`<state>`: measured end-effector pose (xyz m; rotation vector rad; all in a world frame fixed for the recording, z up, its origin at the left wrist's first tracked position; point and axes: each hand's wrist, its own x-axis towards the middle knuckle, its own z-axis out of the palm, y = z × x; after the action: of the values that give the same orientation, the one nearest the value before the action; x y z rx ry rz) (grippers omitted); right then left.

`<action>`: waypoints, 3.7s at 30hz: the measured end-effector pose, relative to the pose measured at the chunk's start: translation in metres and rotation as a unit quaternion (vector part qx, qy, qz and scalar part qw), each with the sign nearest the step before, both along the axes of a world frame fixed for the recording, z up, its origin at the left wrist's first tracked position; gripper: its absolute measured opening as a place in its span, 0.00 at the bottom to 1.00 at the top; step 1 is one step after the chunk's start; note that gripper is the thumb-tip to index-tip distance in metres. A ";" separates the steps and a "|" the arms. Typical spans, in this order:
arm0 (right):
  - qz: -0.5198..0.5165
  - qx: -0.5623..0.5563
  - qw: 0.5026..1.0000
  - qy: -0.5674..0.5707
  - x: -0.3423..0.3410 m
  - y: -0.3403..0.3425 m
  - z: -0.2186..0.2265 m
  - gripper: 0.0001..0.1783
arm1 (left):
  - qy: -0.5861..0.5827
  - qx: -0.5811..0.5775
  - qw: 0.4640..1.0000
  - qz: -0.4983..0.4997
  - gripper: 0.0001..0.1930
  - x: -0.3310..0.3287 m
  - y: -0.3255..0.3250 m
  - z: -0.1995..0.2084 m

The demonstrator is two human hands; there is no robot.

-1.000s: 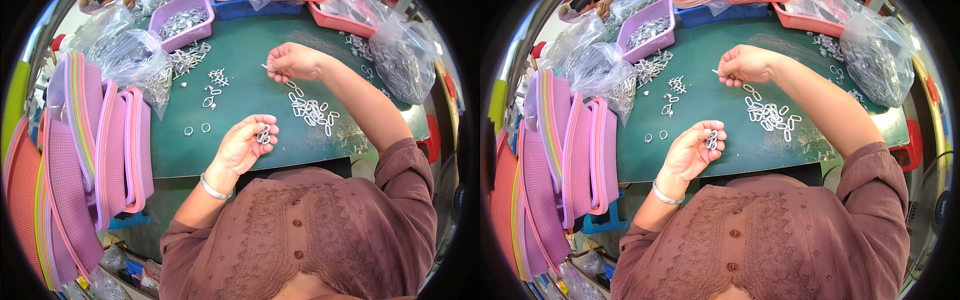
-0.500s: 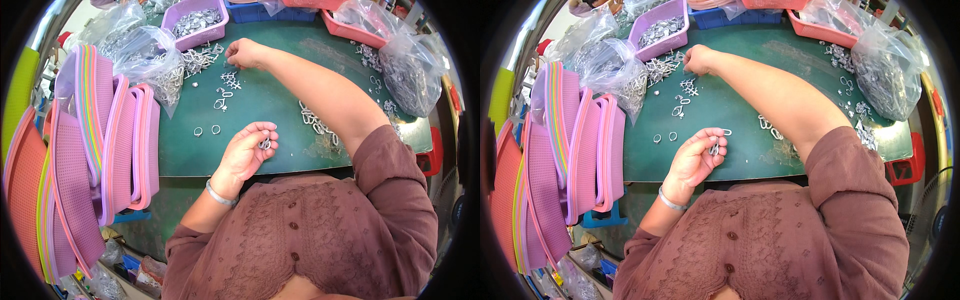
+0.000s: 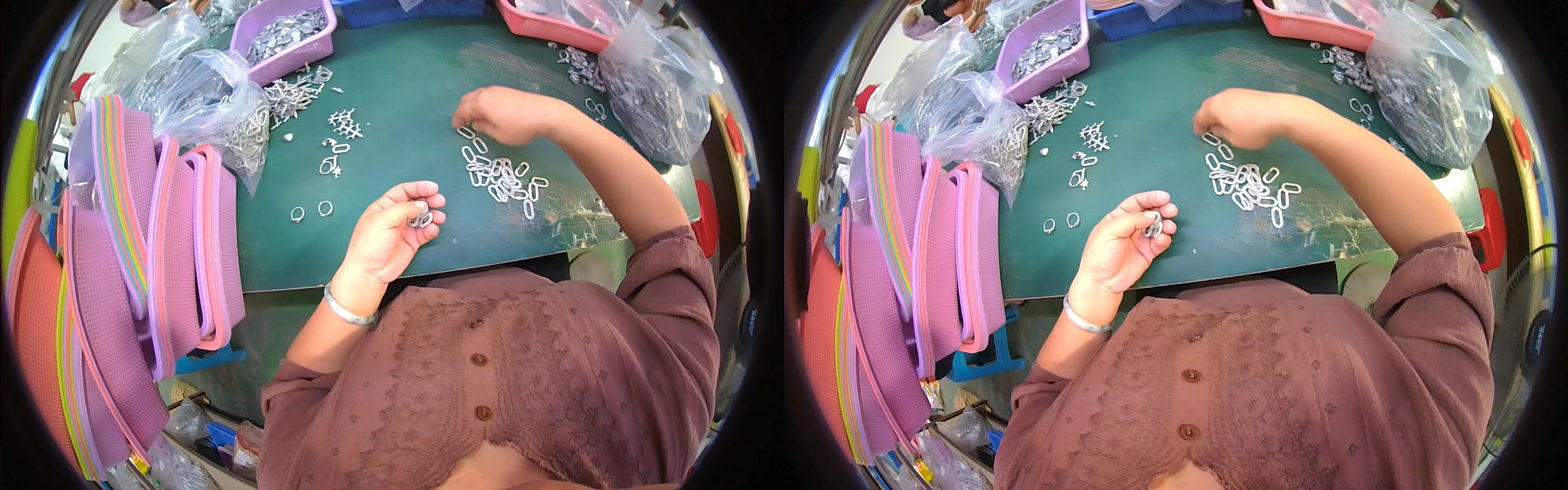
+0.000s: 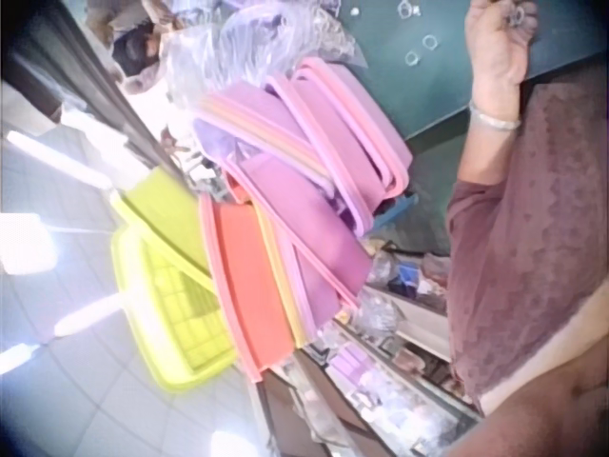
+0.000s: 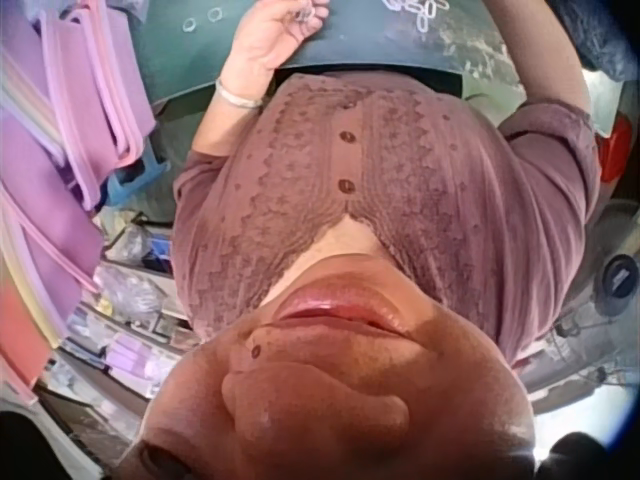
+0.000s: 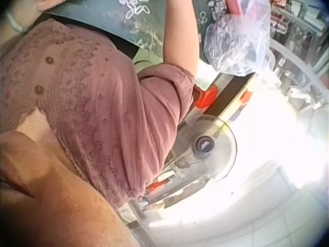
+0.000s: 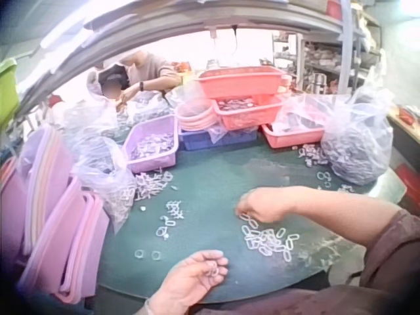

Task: The person picks up metal parts from a table, gathers them in their hand, and places them into plastic containers.

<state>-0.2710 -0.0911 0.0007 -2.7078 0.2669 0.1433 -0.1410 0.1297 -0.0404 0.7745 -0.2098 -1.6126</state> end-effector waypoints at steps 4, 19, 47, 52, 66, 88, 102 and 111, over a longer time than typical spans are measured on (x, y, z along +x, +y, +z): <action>0.059 -0.032 0.995 -0.068 -0.025 0.009 -0.012 0.16 | -0.010 -0.013 1.000 0.002 0.11 -0.006 -0.003 -0.003; 0.018 -0.026 0.999 0.035 -0.028 0.019 -0.008 0.19 | -0.016 -0.004 0.999 0.028 0.17 -0.024 -0.009 0.000; 0.041 0.049 0.997 -0.040 -0.049 0.030 -0.009 0.10 | 0.039 0.016 0.999 0.023 0.16 -0.041 -0.025 -0.002; 0.045 0.118 0.983 -0.134 -0.036 0.050 0.007 0.10 | 0.112 -0.002 0.994 0.015 0.21 -0.050 -0.034 0.001; 0.050 -0.009 0.998 -0.038 -0.054 0.058 -0.014 0.19 | 0.106 0.016 0.990 0.088 0.14 -0.027 -0.019 -0.011; 0.033 0.122 0.972 -0.199 -0.047 0.057 0.019 0.13 | 0.124 0.021 0.991 0.048 0.15 -0.048 -0.040 0.002; -0.072 -0.004 0.997 -0.033 -0.091 0.039 -0.016 0.18 | 0.192 0.040 0.978 0.066 0.15 -0.039 -0.045 -0.006; -0.027 0.032 0.999 -0.033 -0.083 0.025 -0.020 0.11 | 0.156 0.044 0.985 0.052 0.14 -0.042 -0.045 -0.008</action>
<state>-0.3537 -0.0657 -0.0196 -2.6339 0.3092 0.0465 -0.1830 0.0844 -0.0489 0.5799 0.1264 -1.6266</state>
